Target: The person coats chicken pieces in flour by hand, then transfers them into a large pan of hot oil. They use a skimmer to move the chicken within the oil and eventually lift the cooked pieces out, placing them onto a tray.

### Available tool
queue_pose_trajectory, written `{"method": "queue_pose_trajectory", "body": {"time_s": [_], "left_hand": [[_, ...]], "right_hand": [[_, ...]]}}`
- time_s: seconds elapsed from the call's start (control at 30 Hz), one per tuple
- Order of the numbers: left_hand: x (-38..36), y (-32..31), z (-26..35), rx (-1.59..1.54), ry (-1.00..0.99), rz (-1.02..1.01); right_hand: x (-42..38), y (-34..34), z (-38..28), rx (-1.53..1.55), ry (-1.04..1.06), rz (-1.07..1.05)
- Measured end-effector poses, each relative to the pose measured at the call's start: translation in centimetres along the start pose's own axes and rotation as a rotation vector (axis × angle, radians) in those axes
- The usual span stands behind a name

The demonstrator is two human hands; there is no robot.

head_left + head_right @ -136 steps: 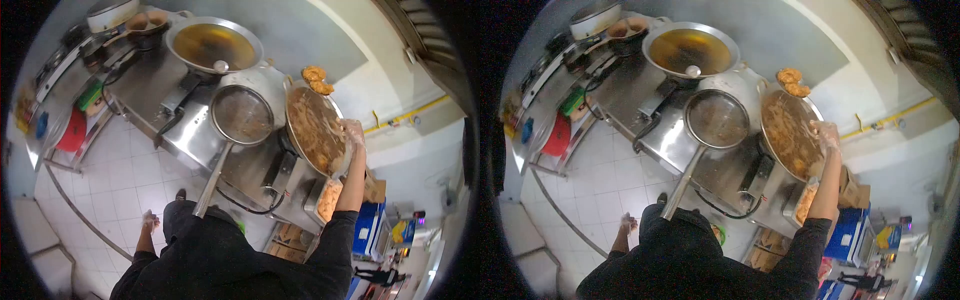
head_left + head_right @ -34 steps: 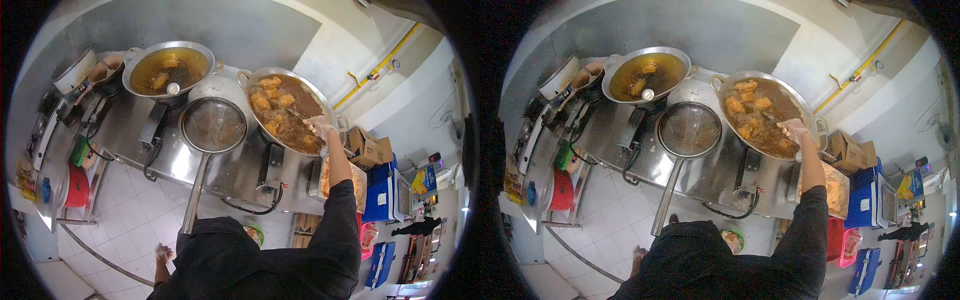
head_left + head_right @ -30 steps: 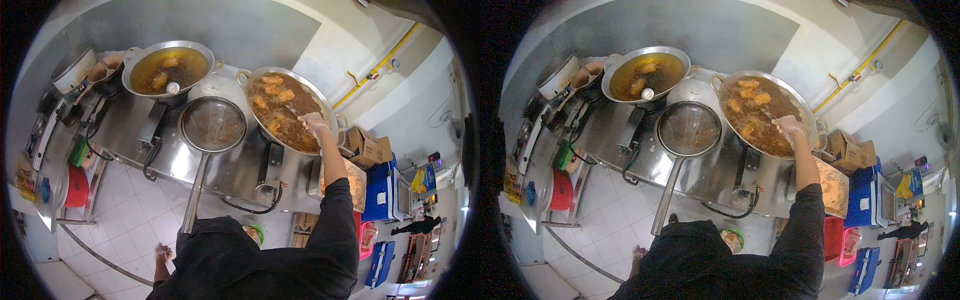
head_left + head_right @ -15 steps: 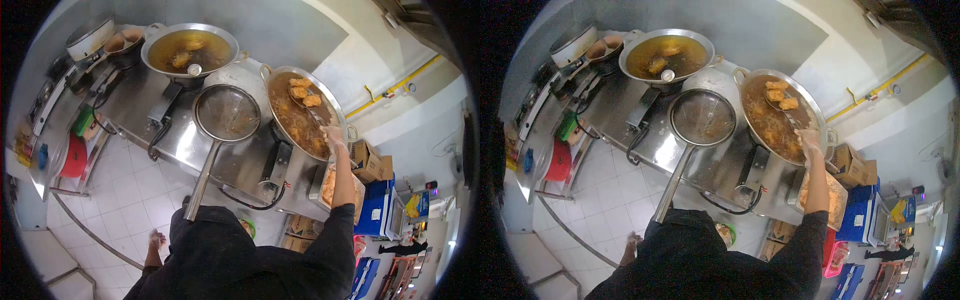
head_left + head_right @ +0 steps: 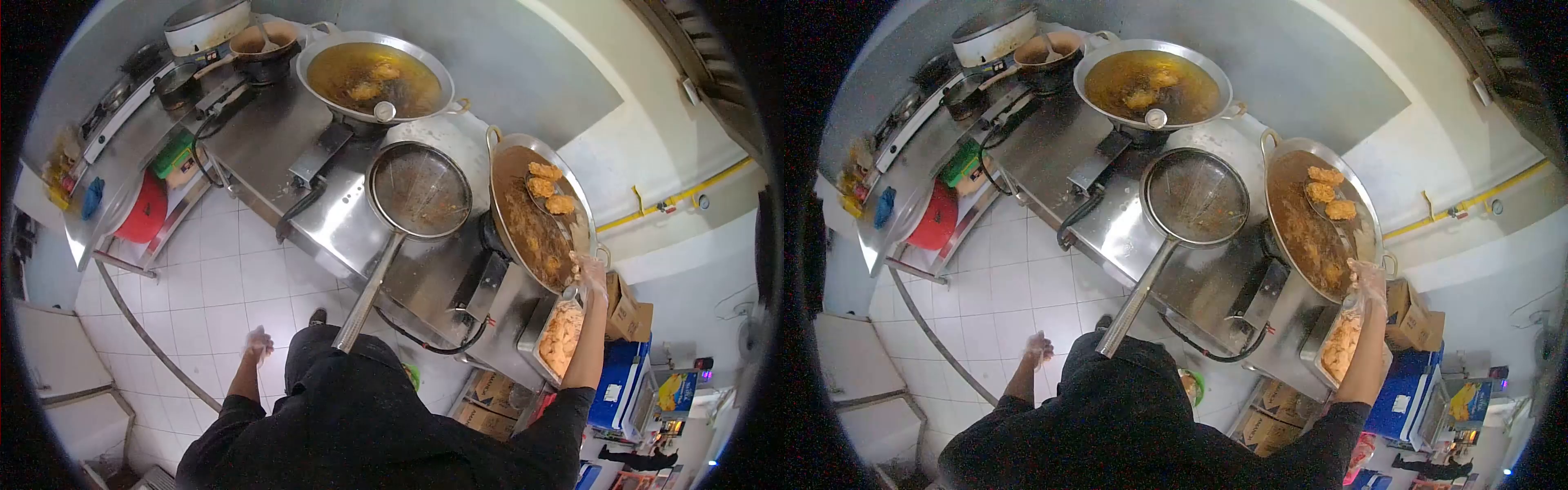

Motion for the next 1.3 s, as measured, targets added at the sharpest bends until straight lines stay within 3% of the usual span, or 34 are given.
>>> {"method": "queue_pose_trajectory", "body": {"time_s": [0.03,0.13,0.2,0.33,0.5,0.73,0.83,0.87,0.9,1.0,1.1,1.2,1.3], "left_hand": [[-0.3,-0.1,0.3,-0.008,0.002,0.012],[0.0,0.9,-0.3,0.072,0.021,0.056],[-0.6,1.2,-1.2,-0.015,-0.026,-0.028],[-0.8,2.2,-4.2,-0.158,0.085,-0.099],[-1.0,4.0,-8.2,-0.214,0.073,0.015],[-3.0,5.1,-9.0,-0.301,0.030,0.043],[-3.5,5.8,-9.8,-0.497,0.050,0.034],[-4.4,6.2,-9.7,-0.375,0.047,0.166],[-5.0,6.4,-9.7,-0.404,0.031,0.143],[-6.3,6.7,-10.8,-0.538,0.006,0.073],[-7.0,6.5,-12.3,-0.627,-0.096,0.052],[-7.6,6.3,-14.6,-0.645,-0.017,0.074],[-8.2,5.6,-16.0,-0.679,0.079,0.076]], "right_hand": [[-1.0,-0.3,-1.3,-0.002,-0.043,0.013],[2.7,0.8,-0.4,0.080,0.167,0.028],[3.1,0.7,-1.9,0.108,0.100,0.057],[0.9,-1.8,-11.3,0.056,0.068,0.022],[2.6,-7.2,-19.6,0.128,0.240,-0.056],[5.6,-18.8,-27.4,0.177,0.210,-0.231],[8.2,-24.0,-29.0,0.121,0.245,-0.287],[8.7,-25.7,-29.4,0.129,0.251,-0.322],[9.3,-27.4,-29.7,0.136,0.257,-0.357],[10.1,-31.5,-31.4,0.045,0.413,-0.401],[9.8,-33.6,-32.1,-0.116,0.257,-0.382],[12.7,-35.5,-32.8,-0.420,0.324,-0.321],[11.7,-37.0,-36.2,-0.802,0.759,-0.194]]}}
Point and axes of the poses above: each hand's wrist, its own x-axis towards the middle knuckle, its own y-axis out of the back of the hand, z = x × y, the point moved 7 cm from there along x, towards the middle knuckle, and after that the axes turned 7 degrees about x, right-handed, at the moved point
